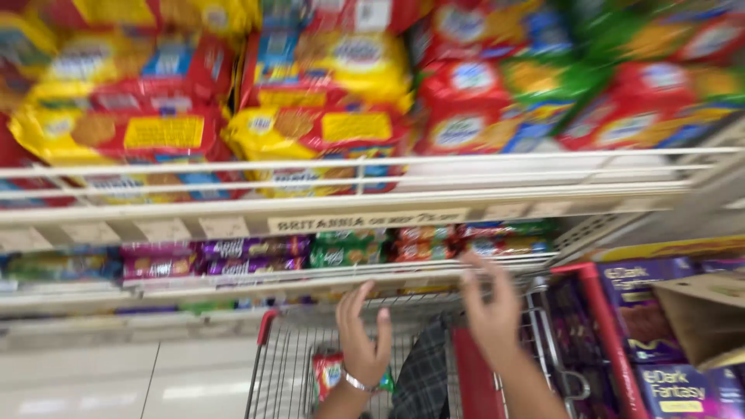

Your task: Picking multiple snack and biscuit packets from supermarket shelves and placing them into a shopping cart.

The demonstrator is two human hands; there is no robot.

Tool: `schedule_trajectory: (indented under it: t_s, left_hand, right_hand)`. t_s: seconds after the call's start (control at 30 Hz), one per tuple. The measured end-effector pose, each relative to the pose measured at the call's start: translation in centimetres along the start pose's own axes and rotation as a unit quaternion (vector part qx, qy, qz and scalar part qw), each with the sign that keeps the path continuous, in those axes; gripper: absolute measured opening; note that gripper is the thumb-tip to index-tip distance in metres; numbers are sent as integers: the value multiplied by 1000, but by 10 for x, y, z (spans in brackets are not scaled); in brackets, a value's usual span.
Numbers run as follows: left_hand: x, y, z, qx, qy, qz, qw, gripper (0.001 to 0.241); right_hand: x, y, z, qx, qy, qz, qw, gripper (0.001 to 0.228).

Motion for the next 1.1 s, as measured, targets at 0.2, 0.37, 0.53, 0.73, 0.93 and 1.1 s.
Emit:
schedule_trajectory:
  t_s: [0.2, 0.37, 0.53, 0.73, 0.93, 1.1]
  left_hand:
    - [-7, 260, 128, -377, 36, 122, 917, 31]
    - [-86, 271, 228, -384, -68, 280, 877, 50]
    - [-117, 246, 247, -329, -160, 442, 819, 85]
    - [-79, 280, 221, -356, -155, 349, 853, 89]
    - [40, 342, 154, -396, -68, 5, 916, 79]
    - [74, 217, 69, -97, -132, -348, 923, 109]
  right_hand:
    - [105, -113, 176, 225, 61, -197, 952, 45]
    - [83, -90, 246, 230, -107, -245, 936, 73]
    - [66, -52, 255, 190, -182, -330, 907, 94]
    - [100, -84, 246, 172, -177, -390, 887, 87]
    - [185, -146, 179, 244, 39, -27, 969, 87]
    - [131, -93, 69, 65, 67, 390, 916, 105]
Point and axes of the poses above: each hand's wrist, its own z-axis towards the middle knuckle, its own x-axis out of the back of the hand, y = z × x, the point moved 10 cm from there along z, towards the middle knuckle, and after that the axes turned 6 degrees about x, right-handed, at the moved point
